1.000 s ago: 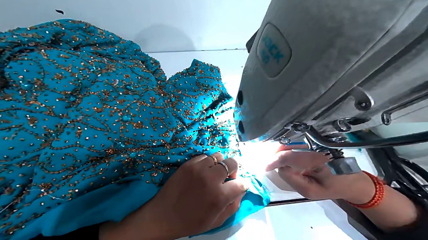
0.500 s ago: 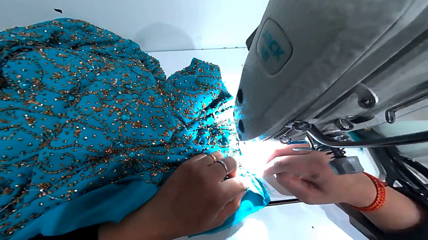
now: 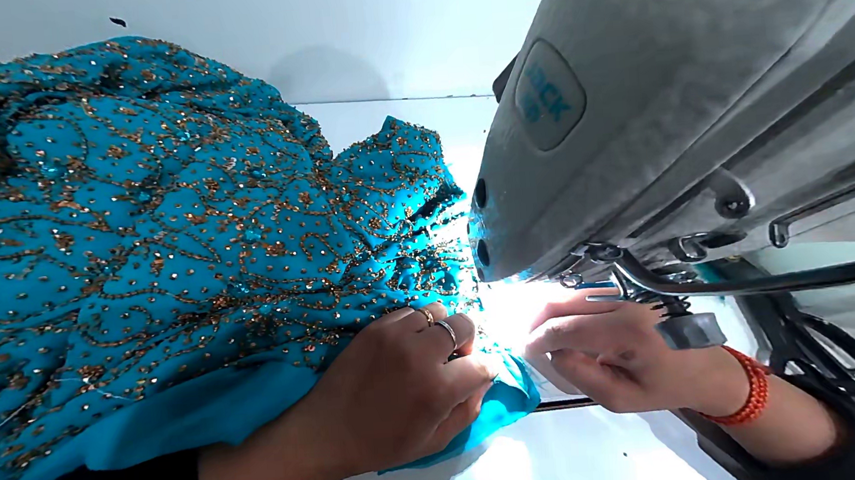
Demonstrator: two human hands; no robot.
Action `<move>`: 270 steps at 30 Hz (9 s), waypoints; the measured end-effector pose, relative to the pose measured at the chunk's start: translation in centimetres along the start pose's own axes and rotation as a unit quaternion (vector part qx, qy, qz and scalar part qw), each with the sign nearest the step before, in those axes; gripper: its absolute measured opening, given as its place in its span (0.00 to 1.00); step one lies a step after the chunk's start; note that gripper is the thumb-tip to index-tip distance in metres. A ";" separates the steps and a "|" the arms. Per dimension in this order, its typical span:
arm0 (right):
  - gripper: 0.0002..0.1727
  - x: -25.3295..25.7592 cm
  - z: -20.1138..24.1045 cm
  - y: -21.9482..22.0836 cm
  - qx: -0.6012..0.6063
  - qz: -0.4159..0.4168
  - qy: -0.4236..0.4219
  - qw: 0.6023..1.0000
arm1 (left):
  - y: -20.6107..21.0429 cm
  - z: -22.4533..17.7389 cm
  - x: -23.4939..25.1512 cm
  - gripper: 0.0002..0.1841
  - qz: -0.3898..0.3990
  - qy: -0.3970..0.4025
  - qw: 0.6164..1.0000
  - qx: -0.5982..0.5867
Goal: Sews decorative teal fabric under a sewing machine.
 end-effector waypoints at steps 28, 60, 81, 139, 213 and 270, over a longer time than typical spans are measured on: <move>0.14 0.4 1.0 0.2 -0.004 0.015 -0.019 1.000 | 0.0 0.0 0.0 0.15 -0.002 0.004 1.000 0.002; 0.22 0.7 1.7 0.0 -0.009 -0.014 0.000 1.000 | 0.0 0.0 0.0 0.14 -0.003 0.003 1.000 -0.002; 0.15 0.3 0.8 0.5 -0.043 0.009 0.048 0.998 | 0.0 0.0 0.0 0.14 -0.007 -0.002 1.000 -0.003; 0.11 0.9 2.4 0.5 -0.193 -0.084 -0.080 0.974 | -0.9 0.6 0.5 0.08 -0.071 0.040 0.995 0.051; 0.11 0.3 2.8 0.5 -0.186 -0.021 -0.141 0.972 | -1.4 -0.1 1.3 0.11 -0.054 0.091 0.991 0.081; 0.15 0.6 0.6 0.3 -0.044 -0.007 0.030 0.999 | -0.2 1.7 0.8 0.15 0.025 -0.142 0.989 0.038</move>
Point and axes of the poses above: each hand's wrist, its own x-axis towards the middle knuckle, its own y-axis out of the palm, z = x × y, the point moved 7 cm from there along x, towards the middle knuckle, and after that the axes turned 13 degrees about -z, right-handed, at the moved point
